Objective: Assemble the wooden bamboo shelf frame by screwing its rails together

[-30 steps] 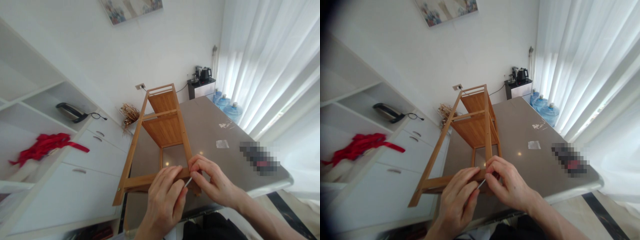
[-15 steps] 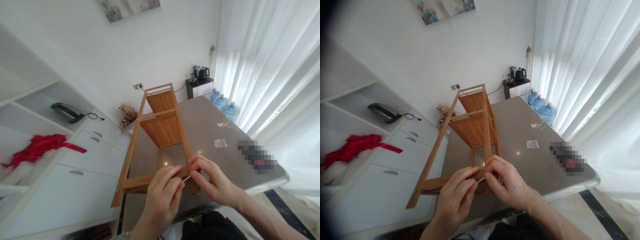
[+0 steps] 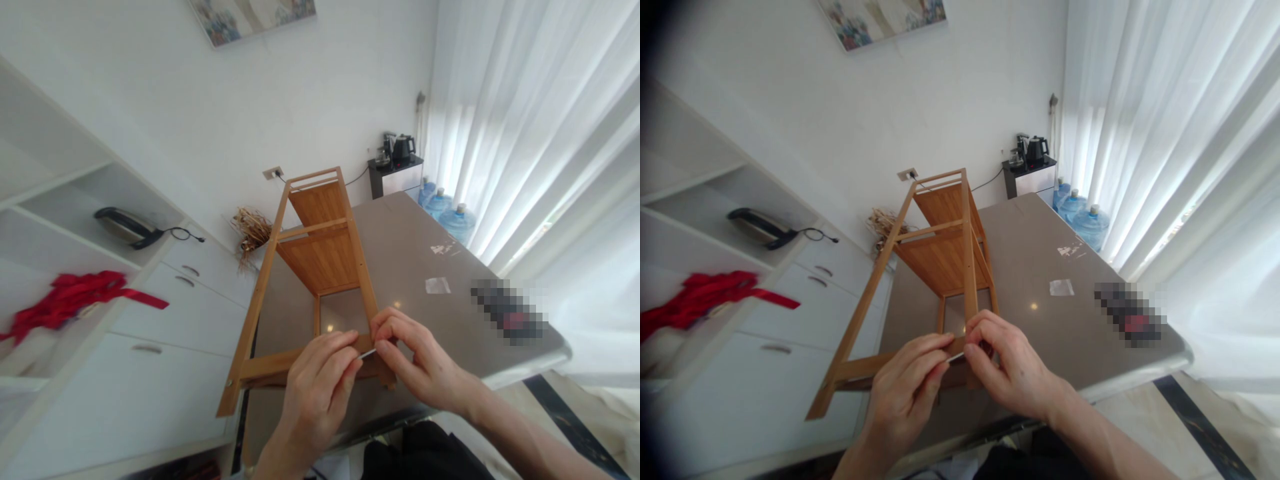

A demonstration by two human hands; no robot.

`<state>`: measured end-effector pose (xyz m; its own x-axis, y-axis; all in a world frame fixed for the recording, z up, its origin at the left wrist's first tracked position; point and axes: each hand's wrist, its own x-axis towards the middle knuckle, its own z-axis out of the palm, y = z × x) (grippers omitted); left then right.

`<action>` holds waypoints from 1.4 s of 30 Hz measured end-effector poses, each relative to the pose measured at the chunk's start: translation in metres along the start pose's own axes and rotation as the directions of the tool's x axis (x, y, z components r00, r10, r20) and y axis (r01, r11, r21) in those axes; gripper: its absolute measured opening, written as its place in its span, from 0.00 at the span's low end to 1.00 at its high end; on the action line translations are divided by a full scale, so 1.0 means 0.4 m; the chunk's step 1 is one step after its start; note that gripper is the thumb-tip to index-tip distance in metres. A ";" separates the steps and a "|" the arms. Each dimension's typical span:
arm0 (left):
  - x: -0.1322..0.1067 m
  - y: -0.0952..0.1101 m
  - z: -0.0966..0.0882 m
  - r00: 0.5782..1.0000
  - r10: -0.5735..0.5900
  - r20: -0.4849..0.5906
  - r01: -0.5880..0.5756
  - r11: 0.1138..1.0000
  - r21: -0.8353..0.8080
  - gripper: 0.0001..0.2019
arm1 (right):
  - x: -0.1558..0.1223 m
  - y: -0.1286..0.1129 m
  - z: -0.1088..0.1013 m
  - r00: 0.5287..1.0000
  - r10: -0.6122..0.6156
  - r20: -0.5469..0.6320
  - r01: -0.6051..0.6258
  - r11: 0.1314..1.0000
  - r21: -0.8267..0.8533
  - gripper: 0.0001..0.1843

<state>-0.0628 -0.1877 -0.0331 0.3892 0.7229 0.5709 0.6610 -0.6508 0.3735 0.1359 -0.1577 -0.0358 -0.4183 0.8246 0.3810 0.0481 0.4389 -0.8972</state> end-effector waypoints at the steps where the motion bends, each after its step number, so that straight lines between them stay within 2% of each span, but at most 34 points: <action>1: 0.000 -0.001 0.000 1.000 -0.006 0.001 0.006 1.000 -0.005 0.08 | 0.000 -0.001 0.000 1.000 -0.001 -0.002 0.001 1.000 0.000 0.07; 17: 0.016 0.007 -0.005 0.997 -0.081 -0.010 0.080 0.996 -0.029 0.03 | -0.005 0.008 0.001 1.000 0.002 -0.018 -0.002 1.000 -0.013 0.07; 27: 0.013 -0.011 -0.029 0.991 -0.056 0.118 0.063 0.997 -0.053 0.05 | -0.005 0.018 0.006 0.999 -0.029 -0.039 0.028 1.000 -0.008 0.07; 35: 0.031 0.005 -0.025 0.976 -0.099 0.193 0.102 0.995 -0.005 0.03 | -0.003 0.021 0.005 0.998 -0.059 -0.034 0.059 0.998 -0.005 0.07; 42: 0.029 0.002 -0.023 0.980 -0.136 0.144 0.140 0.990 -0.022 0.04 | -0.007 0.021 0.011 0.998 -0.049 -0.050 0.050 0.999 0.010 0.07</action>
<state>-0.0637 -0.1820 -0.0194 0.3841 0.8303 0.4039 0.6947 -0.5480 0.4659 0.1335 -0.1578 -0.0454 -0.3747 0.8188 0.4350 0.0184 0.4757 -0.8794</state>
